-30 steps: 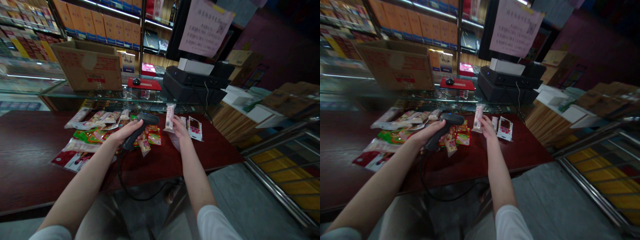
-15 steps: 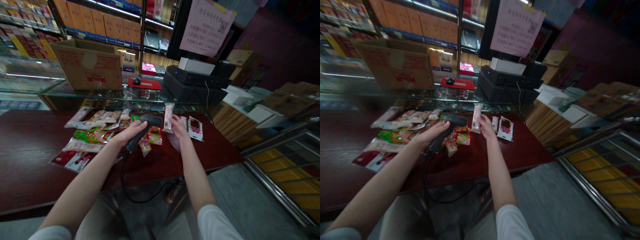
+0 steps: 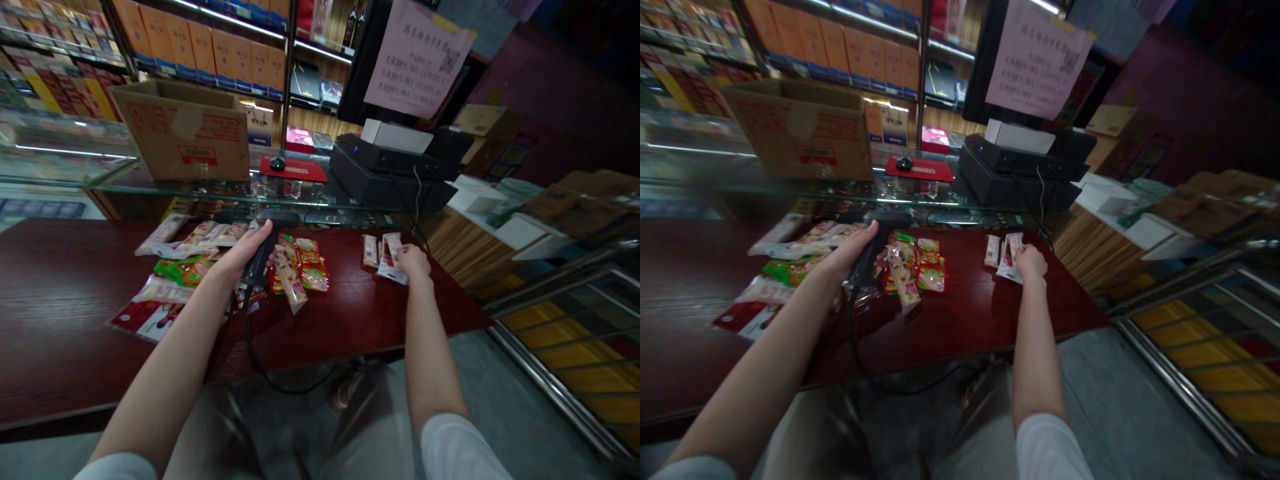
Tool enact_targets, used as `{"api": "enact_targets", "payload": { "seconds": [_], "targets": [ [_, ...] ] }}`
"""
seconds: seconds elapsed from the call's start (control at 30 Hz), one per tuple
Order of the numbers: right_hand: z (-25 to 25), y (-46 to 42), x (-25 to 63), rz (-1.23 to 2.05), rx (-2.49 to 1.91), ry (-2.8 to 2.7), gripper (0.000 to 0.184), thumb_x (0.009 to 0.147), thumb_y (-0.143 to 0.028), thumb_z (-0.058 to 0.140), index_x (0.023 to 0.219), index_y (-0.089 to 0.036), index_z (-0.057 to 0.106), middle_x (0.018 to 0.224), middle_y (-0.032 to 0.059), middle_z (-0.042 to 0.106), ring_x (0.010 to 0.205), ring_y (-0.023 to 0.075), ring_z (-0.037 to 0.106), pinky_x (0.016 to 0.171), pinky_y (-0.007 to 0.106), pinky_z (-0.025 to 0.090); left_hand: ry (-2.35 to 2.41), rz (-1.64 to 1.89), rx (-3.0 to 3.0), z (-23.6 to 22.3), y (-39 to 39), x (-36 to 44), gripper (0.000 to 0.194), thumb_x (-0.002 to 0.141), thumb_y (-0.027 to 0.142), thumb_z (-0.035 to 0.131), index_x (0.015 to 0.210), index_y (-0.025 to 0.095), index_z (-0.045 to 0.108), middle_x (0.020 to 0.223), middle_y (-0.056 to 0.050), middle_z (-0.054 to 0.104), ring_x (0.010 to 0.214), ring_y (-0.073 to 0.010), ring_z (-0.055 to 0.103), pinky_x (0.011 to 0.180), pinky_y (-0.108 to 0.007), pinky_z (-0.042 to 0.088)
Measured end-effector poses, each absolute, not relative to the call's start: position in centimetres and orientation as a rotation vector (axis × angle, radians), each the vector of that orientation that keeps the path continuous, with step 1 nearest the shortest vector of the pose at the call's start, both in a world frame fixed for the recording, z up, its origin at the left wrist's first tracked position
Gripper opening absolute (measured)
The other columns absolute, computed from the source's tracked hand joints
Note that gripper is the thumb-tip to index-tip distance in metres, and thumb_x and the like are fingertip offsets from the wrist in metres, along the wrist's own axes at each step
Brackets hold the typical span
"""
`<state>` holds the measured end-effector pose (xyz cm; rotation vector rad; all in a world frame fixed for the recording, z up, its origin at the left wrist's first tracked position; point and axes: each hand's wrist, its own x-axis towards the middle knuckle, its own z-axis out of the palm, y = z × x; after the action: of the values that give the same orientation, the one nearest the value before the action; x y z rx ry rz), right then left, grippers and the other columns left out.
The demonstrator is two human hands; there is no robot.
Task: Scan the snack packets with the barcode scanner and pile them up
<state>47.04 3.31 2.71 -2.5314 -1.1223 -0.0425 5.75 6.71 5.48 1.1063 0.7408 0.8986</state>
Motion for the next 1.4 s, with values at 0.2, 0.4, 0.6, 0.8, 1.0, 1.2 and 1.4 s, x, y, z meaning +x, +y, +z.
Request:
{"api": "enact_targets", "payload": {
  "seconds": [0.2,0.4,0.6,0.8,1.0,1.2,1.4],
  "targets": [
    [2.7,3.3,46.5,-0.022,-2.501,-1.09,0.045,0.089,-0.026,0.048,0.131,-0.012,0.058,0.119,0.0246,0.062,0.11,0.0335,0.062,0.089,0.047,0.048,0.755,0.922,1.067,4.5,7.5,6.0,0.054,0.078,0.064,0.063,0.1,0.014,0.061,0.049,0.002,0.049,0.043,-0.0129,0.048,0.041,-0.025,0.036],
    [2.9,3.1,44.6,-0.202,-2.443,-1.081,0.04,0.091,-0.031,0.046,0.124,-0.015,0.061,0.126,0.0238,0.057,0.117,0.0385,0.053,0.092,0.056,0.041,0.764,0.883,1.081,4.6,7.5,5.7,0.059,0.077,0.067,0.061,0.101,0.013,0.063,0.049,0.001,0.052,0.039,-0.0125,0.047,0.038,-0.024,0.034],
    [1.5,5.2,39.1,-0.217,-2.044,-1.459,0.033,0.089,-0.029,0.053,0.118,-0.017,0.062,0.122,0.0158,0.062,0.117,0.029,0.053,0.099,0.044,0.04,0.767,0.871,1.119,4.8,7.3,5.7,0.06,0.078,0.068,0.059,0.098,0.012,0.066,0.048,-0.002,0.053,0.038,-0.0117,0.046,0.036,-0.023,0.032],
    [-1.7,9.0,31.7,0.511,-2.061,-1.628,0.044,0.087,-0.046,0.059,0.118,-0.014,0.062,0.11,0.0121,0.071,0.101,0.022,0.066,0.083,0.029,0.047,0.776,0.864,1.113,4.8,7.4,5.5,0.061,0.078,0.068,0.059,0.1,0.012,0.066,0.049,-0.001,0.052,0.039,-0.0122,0.047,0.038,-0.024,0.035],
    [-2.1,10.8,30.3,0.557,-2.242,-1.606,0.042,0.076,-0.053,0.069,0.104,-0.022,0.069,0.107,0.0084,0.072,0.1,0.0247,0.067,0.081,0.032,0.046,0.773,0.905,1.082,4.9,7.7,5.3,0.056,0.08,0.066,0.058,0.097,0.013,0.066,0.05,-0.001,0.051,0.041,-0.0116,0.047,0.039,-0.023,0.034],
    [-3.1,11.0,31.2,0.597,-2.132,-1.558,0.033,0.075,-0.046,0.071,0.098,-0.021,0.068,0.096,0.0053,0.073,0.091,0.0217,0.067,0.077,0.03,0.046,0.764,0.932,1.075,5.0,7.4,5.4,0.053,0.08,0.064,0.059,0.096,0.014,0.064,0.047,0.002,0.048,0.041,-0.0107,0.046,0.039,-0.022,0.035],
    [-4.0,11.0,31.7,0.642,-1.959,-1.598,0.037,0.061,-0.044,0.08,0.083,-0.019,0.064,0.078,0.0029,0.069,0.08,0.021,0.065,0.073,0.029,0.045,0.796,0.898,1.094,4.8,7.6,5.5,0.055,0.079,0.066,0.06,0.095,0.014,0.066,0.046,0.0,0.049,0.04,-0.0124,0.047,0.041,-0.025,0.038]
  ]
}}
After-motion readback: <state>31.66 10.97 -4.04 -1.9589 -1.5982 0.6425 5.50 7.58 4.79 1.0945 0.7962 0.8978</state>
